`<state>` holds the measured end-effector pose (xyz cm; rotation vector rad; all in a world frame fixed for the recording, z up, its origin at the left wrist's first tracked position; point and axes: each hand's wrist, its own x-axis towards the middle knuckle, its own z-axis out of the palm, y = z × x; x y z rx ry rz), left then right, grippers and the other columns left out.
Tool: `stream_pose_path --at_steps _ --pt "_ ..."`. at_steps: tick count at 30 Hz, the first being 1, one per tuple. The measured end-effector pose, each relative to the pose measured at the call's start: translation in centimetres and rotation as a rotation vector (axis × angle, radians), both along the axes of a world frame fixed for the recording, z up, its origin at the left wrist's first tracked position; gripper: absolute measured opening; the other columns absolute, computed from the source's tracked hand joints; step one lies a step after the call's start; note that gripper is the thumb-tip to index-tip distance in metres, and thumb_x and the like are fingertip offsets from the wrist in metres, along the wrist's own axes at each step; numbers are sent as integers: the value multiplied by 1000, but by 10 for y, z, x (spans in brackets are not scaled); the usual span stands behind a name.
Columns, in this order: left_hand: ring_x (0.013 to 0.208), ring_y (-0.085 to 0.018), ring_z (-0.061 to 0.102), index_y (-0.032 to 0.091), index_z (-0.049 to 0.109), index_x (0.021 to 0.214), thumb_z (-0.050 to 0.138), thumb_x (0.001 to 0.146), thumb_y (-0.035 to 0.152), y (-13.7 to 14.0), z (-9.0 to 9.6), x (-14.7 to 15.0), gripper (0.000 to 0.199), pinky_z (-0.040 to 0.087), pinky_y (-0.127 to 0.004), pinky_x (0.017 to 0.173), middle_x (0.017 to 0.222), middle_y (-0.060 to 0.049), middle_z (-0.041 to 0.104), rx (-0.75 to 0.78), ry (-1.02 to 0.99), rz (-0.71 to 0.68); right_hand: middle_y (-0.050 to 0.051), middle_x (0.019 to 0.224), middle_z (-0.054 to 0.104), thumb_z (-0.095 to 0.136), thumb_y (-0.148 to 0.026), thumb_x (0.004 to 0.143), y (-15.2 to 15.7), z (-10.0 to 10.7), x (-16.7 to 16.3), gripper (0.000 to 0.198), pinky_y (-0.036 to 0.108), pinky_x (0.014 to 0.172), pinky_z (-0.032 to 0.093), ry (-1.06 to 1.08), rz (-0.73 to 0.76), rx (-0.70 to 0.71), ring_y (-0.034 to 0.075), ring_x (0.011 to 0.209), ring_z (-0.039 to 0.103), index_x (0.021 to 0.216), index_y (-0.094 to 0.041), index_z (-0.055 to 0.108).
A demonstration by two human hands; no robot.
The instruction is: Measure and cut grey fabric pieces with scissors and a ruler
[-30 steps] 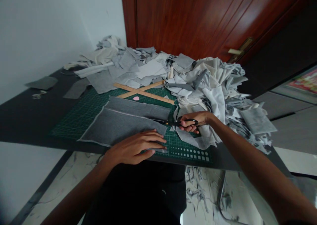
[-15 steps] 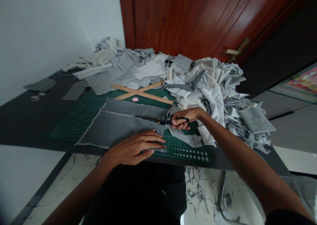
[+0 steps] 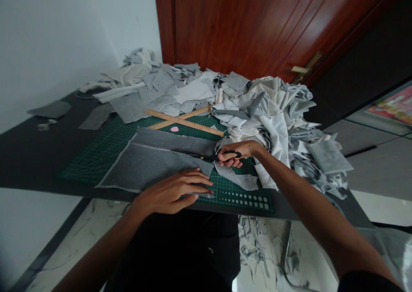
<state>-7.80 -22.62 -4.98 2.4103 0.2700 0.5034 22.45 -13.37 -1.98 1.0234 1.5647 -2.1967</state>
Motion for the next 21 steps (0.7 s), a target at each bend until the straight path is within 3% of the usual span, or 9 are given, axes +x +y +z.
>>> stream_pose_path --at_steps 9,21 --pt "137 -23 59 26 70 133 53 101 17 1 -3 0 37 31 -50 128 142 -5 69 -9 -12 0 -11 58 38 75 -62 86 -2 -7 2 50 16 37 35 25 -46 73 5 42 33 89 -15 58" --pt "137 -22 59 22 70 133 51 103 18 1 -1 1 35 30 -47 129 140 -6 69 3 16 -3 -12 53 34 79 -55 85 -13 0 -7 47 14 35 31 -67 -83 141 4 40 29 77 -19 50"
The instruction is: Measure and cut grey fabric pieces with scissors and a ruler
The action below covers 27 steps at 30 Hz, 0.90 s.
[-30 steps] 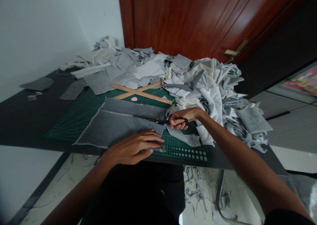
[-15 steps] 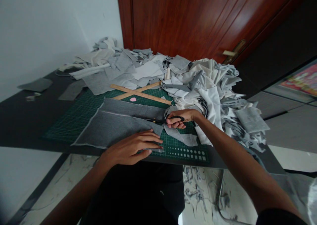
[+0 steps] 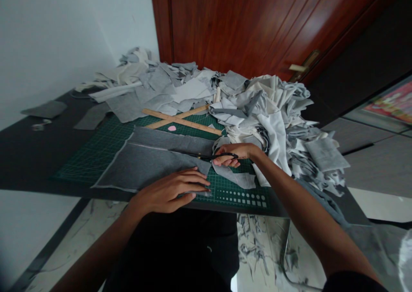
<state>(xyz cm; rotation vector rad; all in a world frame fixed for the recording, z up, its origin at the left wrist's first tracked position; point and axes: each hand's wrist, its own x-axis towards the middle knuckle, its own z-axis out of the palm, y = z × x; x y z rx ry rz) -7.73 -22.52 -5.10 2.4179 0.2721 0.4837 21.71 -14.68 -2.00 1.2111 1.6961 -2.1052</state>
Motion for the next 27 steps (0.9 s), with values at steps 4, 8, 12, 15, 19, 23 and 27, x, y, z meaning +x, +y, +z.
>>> stream_pose_path --at_steps 4,8,12,15,19,23,27 --pt "137 -23 59 23 70 132 52 102 18 0 -2 0 35 29 -48 129 140 -6 69 -8 -15 5 -12 53 35 76 -54 88 -5 -1 -1 47 14 34 31 9 5 76 3 39 30 73 -20 47" --pt "139 -22 58 22 69 134 51 103 19 0 -3 0 36 28 -48 130 142 -6 69 -3 8 6 -12 52 37 76 -54 87 -6 -2 -2 47 15 33 32 17 3 98 3 38 31 73 -19 48" --pt "139 -22 58 21 69 134 51 103 18 -1 -2 0 36 27 -48 130 142 -6 69 1 23 5 -12 51 38 77 -52 86 -6 -4 -1 45 14 32 32 43 -22 101 3 37 31 73 -20 48" --pt "137 -22 59 22 69 133 51 102 18 -1 -2 0 36 29 -49 129 140 -6 70 0 4 6 -13 49 37 76 -51 88 -7 -5 0 45 14 31 33 94 -28 108 3 36 31 72 -20 47" --pt "137 -23 59 21 70 133 51 103 18 0 -2 1 35 30 -49 129 140 -6 70 0 -9 5 -13 48 40 76 -51 88 -7 -3 -1 45 14 31 35 93 -15 119 3 35 32 72 -19 48" --pt "137 -23 59 21 69 133 51 103 18 0 -2 1 36 30 -49 129 140 -6 70 -7 -5 7 -13 47 39 76 -52 88 -8 -3 -2 45 14 30 36 78 -23 126 3 35 31 72 -19 50" --pt "138 -23 59 23 69 135 51 104 19 1 -2 1 36 28 -49 129 140 -6 70 -13 -6 7 -13 46 40 77 -53 87 -9 -5 -1 47 14 30 36 92 -32 139 3 34 31 71 -19 49"
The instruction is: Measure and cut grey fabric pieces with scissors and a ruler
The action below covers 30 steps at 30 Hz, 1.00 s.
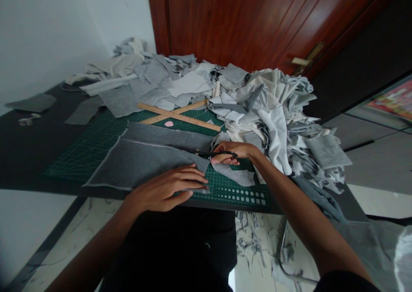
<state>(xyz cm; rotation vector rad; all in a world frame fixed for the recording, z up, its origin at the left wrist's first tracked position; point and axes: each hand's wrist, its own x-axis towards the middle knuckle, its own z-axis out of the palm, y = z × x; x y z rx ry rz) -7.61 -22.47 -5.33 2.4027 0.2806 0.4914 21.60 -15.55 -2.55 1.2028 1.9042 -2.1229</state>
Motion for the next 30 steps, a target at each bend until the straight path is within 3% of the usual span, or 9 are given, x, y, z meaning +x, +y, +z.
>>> stream_pose_path --at_steps 11,30 --pt "138 -23 58 22 69 135 51 103 18 1 0 1 36 28 -48 130 141 -6 69 3 16 -7 -13 45 41 78 -53 86 0 -6 5 49 14 30 35 36 -5 22 3 33 30 68 -19 48" --pt "136 -23 60 23 69 134 51 103 18 1 1 1 36 31 -48 128 139 -6 70 -21 3 1 -13 44 40 81 -51 83 0 2 -3 48 14 30 34 -66 2 -3 2 34 31 68 -19 50"
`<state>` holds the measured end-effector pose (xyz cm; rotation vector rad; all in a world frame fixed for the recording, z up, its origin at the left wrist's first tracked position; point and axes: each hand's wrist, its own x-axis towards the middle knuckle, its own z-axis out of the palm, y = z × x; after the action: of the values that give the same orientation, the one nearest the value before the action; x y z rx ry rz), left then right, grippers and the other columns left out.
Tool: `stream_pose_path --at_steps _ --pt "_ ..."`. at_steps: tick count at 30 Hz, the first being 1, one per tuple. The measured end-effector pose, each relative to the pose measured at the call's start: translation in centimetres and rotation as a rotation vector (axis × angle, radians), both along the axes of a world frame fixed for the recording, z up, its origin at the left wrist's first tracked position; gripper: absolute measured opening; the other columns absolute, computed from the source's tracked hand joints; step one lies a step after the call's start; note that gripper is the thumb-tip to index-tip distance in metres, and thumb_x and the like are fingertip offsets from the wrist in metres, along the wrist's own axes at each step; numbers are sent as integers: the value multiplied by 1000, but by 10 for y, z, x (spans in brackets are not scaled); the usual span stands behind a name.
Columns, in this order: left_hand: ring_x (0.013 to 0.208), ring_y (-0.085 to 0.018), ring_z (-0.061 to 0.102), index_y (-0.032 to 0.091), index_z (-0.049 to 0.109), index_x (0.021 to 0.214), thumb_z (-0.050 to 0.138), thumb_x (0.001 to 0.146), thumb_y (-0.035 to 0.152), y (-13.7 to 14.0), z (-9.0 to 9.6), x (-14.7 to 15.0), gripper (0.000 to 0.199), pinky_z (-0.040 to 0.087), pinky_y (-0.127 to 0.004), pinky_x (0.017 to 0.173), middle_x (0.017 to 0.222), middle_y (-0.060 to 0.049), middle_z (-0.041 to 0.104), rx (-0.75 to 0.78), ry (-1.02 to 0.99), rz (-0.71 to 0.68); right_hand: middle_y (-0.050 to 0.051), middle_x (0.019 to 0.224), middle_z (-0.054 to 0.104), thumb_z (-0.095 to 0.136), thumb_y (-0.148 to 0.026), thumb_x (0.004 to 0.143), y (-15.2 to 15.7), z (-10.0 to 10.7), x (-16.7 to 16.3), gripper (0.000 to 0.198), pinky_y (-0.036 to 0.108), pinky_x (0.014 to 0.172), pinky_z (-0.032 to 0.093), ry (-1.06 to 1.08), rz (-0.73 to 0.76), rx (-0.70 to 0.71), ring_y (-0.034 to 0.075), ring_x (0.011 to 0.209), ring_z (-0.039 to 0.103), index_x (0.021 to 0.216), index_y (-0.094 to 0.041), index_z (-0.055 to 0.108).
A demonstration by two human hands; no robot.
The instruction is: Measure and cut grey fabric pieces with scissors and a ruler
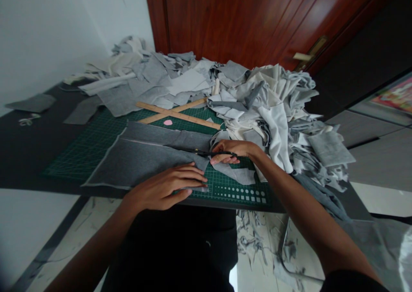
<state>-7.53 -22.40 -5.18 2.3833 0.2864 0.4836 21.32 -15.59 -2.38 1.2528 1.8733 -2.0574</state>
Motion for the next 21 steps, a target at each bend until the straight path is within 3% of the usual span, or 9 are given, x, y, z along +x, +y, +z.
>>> stream_pose_path --at_steps 11,21 --pt "136 -23 60 23 70 132 50 103 19 -1 4 1 35 32 -49 128 139 -7 70 7 -3 8 -12 40 41 81 -56 83 0 -4 -1 52 14 28 30 -12 7 78 3 29 32 65 -19 49" --pt "135 -23 61 22 68 134 50 104 19 1 1 1 36 32 -50 128 138 -7 71 31 2 11 -13 44 40 84 -49 81 2 -3 -1 46 14 29 33 -2 5 64 3 31 33 68 -19 50"
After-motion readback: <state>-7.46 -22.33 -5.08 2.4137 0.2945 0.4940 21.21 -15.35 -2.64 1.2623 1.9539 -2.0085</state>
